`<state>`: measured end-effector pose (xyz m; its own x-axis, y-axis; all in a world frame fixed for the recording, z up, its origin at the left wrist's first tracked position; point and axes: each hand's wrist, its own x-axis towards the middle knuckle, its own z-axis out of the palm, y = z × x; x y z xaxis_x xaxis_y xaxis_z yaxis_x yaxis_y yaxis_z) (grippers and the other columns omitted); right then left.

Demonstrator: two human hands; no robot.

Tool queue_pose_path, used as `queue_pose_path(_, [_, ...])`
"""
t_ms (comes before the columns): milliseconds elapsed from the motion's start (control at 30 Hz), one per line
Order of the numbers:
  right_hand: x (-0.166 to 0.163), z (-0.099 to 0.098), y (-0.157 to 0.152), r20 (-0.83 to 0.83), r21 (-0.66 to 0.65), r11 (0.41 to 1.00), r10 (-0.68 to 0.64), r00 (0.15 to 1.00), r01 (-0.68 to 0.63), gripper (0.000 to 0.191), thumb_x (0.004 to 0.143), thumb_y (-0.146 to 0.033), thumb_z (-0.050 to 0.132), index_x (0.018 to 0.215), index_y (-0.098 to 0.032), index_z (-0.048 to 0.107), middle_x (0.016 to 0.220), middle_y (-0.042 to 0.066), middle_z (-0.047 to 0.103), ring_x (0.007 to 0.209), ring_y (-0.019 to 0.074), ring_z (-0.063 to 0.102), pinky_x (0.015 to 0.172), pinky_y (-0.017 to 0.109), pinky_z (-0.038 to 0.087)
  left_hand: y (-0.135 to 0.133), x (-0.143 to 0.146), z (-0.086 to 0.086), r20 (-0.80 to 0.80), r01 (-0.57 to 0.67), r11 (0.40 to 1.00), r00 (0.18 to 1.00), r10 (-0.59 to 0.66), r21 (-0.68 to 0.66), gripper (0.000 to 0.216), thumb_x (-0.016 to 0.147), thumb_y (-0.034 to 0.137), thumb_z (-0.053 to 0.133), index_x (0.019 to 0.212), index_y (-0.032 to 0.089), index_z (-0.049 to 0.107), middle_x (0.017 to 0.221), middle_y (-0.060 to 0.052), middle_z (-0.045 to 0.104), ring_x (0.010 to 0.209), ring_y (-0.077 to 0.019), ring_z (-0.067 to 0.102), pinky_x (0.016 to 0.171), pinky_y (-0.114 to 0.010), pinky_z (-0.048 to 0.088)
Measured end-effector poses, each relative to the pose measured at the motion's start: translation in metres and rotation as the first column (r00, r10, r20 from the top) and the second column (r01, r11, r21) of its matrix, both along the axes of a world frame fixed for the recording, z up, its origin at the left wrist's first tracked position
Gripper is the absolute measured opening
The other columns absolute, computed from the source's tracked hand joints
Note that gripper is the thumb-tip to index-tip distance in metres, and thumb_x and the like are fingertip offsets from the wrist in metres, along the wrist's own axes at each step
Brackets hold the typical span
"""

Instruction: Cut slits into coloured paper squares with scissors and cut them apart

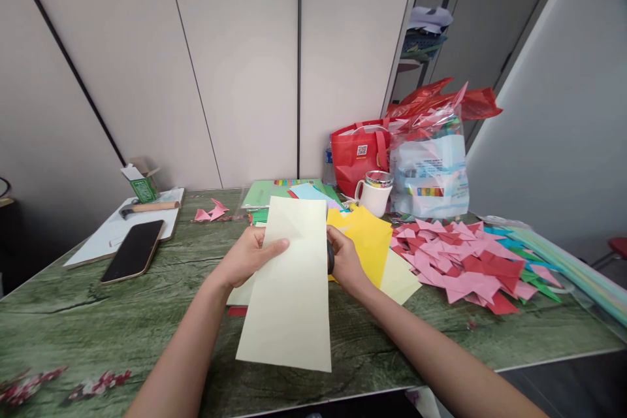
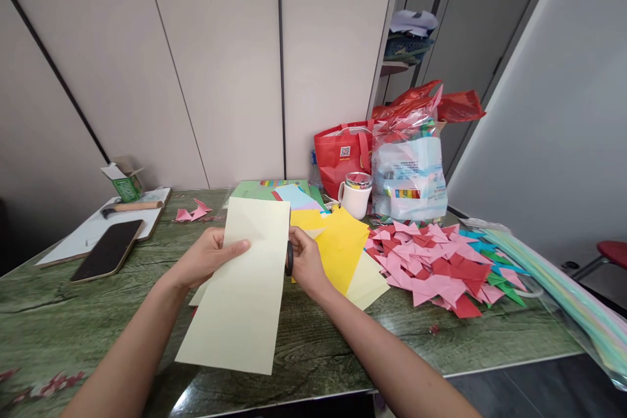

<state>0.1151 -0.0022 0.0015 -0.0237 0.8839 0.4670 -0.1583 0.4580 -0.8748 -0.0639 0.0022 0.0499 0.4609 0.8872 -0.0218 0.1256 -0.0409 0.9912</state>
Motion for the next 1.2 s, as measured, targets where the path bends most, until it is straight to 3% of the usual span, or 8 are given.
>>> queue_pose_path(333, [0.001,-0.001,0.000,-0.003,-0.024,0.999,-0.021,1.000,0.021,0.018,0.063,-0.020,0.058,0.081,-0.017,0.058,0.075,0.002,0.064,0.074,0.0178,0.057,0.062,0.027,0.045,0.000,0.000,0.001,0.005,0.011,1.000,1.000,-0.011,-0.003,0.023,0.069,0.034,0.060,0.080,0.014,0.063,0.073,-0.004,0.066,0.060,-0.0146,0.060,0.051,-0.023,0.046])
queue_pose_path(800, [0.001,-0.005,0.003,-0.019,-0.060,0.996,-0.064,0.998,0.062,0.012,0.061,-0.016,0.059,0.073,-0.016,0.055,0.059,-0.004,0.056,0.052,0.0088,0.047,0.049,0.020,0.039,-0.001,0.002,0.003,0.015,0.035,0.999,0.999,-0.035,0.007,0.021,0.072,0.032,0.058,0.079,0.014,0.064,0.072,-0.004,0.066,0.058,-0.0127,0.059,0.050,-0.021,0.047])
queue_pose_path(1000, [0.003,-0.002,0.002,-0.028,-0.049,0.983,-0.177,0.984,0.176,0.013,0.065,-0.025,0.060,0.069,-0.017,0.050,0.052,-0.006,0.047,0.047,0.0069,0.043,0.044,0.018,0.036,-0.002,0.002,0.002,0.016,0.016,1.000,1.000,-0.016,0.007,0.021,0.070,0.032,0.060,0.076,0.013,0.065,0.069,-0.005,0.067,0.057,-0.0142,0.060,0.048,-0.022,0.047])
queue_pose_path(1100, [0.011,0.003,0.005,-0.044,-0.031,0.961,-0.278,0.960,0.276,0.014,0.072,-0.030,0.055,0.076,-0.018,0.049,0.056,-0.005,0.049,0.050,0.0083,0.048,0.051,0.021,0.042,0.003,0.002,-0.002,0.075,-0.069,0.997,0.995,0.070,-0.015,0.024,0.066,0.033,0.063,0.075,0.011,0.066,0.070,-0.009,0.068,0.057,-0.0174,0.061,0.050,-0.026,0.048])
queue_pose_path(1200, [0.024,0.006,0.013,-0.001,0.072,0.927,-0.369,0.929,0.368,0.021,0.070,-0.032,0.057,0.086,-0.019,0.049,0.070,-0.001,0.056,0.066,0.0119,0.055,0.065,0.027,0.045,0.014,0.001,-0.007,0.233,-0.312,0.950,0.923,0.307,-0.019,0.028,0.062,0.033,0.067,0.077,0.009,0.065,0.072,-0.011,0.068,0.058,-0.0197,0.062,0.052,-0.029,0.049])
